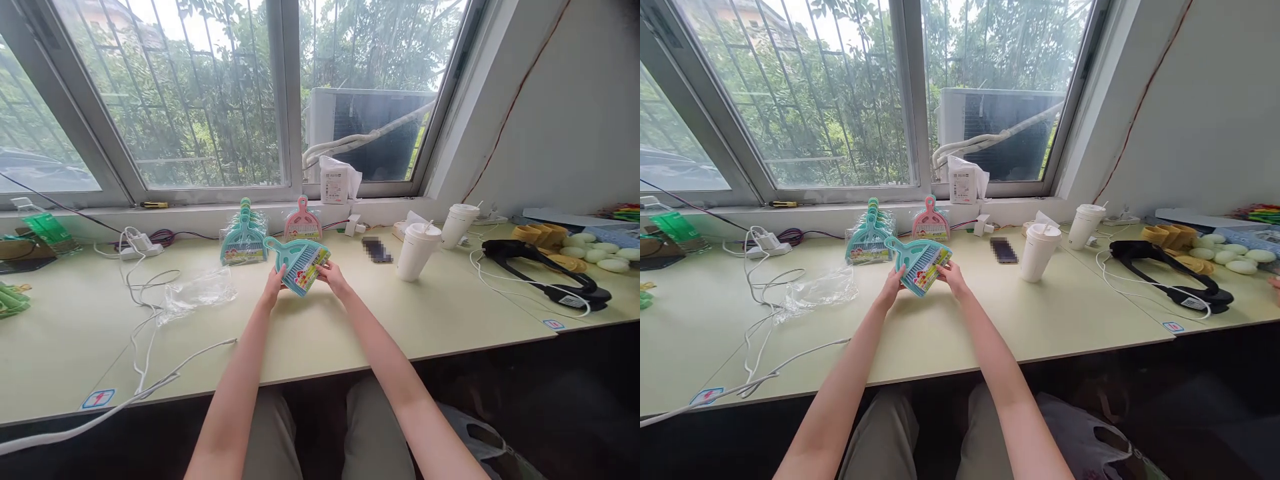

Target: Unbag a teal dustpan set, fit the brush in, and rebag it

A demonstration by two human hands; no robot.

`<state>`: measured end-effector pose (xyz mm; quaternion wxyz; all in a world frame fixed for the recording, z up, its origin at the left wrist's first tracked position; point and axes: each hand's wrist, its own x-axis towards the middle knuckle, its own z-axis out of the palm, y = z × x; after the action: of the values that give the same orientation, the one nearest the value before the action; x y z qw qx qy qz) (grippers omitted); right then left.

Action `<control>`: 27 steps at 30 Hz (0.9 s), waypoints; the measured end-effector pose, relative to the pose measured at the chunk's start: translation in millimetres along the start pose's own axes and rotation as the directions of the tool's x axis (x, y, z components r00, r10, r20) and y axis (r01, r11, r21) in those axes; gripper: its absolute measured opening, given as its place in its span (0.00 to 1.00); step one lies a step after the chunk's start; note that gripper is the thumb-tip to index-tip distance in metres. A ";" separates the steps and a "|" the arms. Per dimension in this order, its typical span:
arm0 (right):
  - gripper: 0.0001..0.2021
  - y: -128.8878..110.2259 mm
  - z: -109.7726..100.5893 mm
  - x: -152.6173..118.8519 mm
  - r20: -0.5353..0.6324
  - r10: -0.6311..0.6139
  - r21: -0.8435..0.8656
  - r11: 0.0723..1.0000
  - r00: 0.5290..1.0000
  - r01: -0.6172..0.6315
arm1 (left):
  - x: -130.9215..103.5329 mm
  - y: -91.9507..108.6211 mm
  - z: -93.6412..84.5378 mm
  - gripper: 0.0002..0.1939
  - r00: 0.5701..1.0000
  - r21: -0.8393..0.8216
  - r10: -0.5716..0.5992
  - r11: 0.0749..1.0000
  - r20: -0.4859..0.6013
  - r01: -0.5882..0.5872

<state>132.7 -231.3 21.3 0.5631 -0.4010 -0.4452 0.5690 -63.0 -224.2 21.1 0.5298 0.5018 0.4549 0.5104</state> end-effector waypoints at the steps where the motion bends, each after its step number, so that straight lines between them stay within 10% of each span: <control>1: 0.11 -1.0 -1.2 0.3 0.011 0.058 -0.066 0.996 0.998 -0.057 | 2.5 -0.9 -5.4 0.24 0.997 -0.020 0.004 1.000 -0.077 -0.006; 7: 0.29 -10.1 -41.9 7.2 -0.424 0.164 -0.117 0.965 0.890 -0.234 | 14.4 -5.9 -32.1 0.24 0.964 -0.084 -0.037 0.996 -0.264 0.015; 11: 0.32 -17.7 -52.0 6.7 -0.376 0.176 -0.004 0.981 0.910 -0.192 | 12.6 -6.5 -26.0 0.28 0.977 -0.044 -0.038 0.999 -0.208 0.029; 14: 0.31 -19.4 -30.7 -1.5 -0.424 -0.061 -0.279 0.958 0.904 -0.067 | 8.1 -4.4 -10.5 0.27 0.990 -0.007 -0.040 0.999 -0.132 0.040; 18: 0.21 -12.9 6.5 -18.6 -0.148 -0.466 -0.816 0.556 0.872 0.158 | -0.1 -4.4 15.6 0.22 0.995 0.058 0.088 0.994 0.056 -0.091; 22: 0.14 -4.8 24.2 -29.0 0.056 -0.467 -0.938 0.278 0.882 0.207 | -10.4 -2.8 29.2 0.21 0.979 0.110 0.153 0.980 0.134 -0.168; 27: 0.15 -12.3 21.9 -22.7 -0.107 -0.399 -0.816 0.559 0.911 0.149 | -8.3 1.3 16.9 0.24 0.974 0.113 0.139 0.981 0.180 -0.161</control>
<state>116.2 -255.6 38.2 0.4655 -0.6092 -0.6234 0.1538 -46.8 -233.6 23.5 0.4939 0.6095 0.4001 0.4739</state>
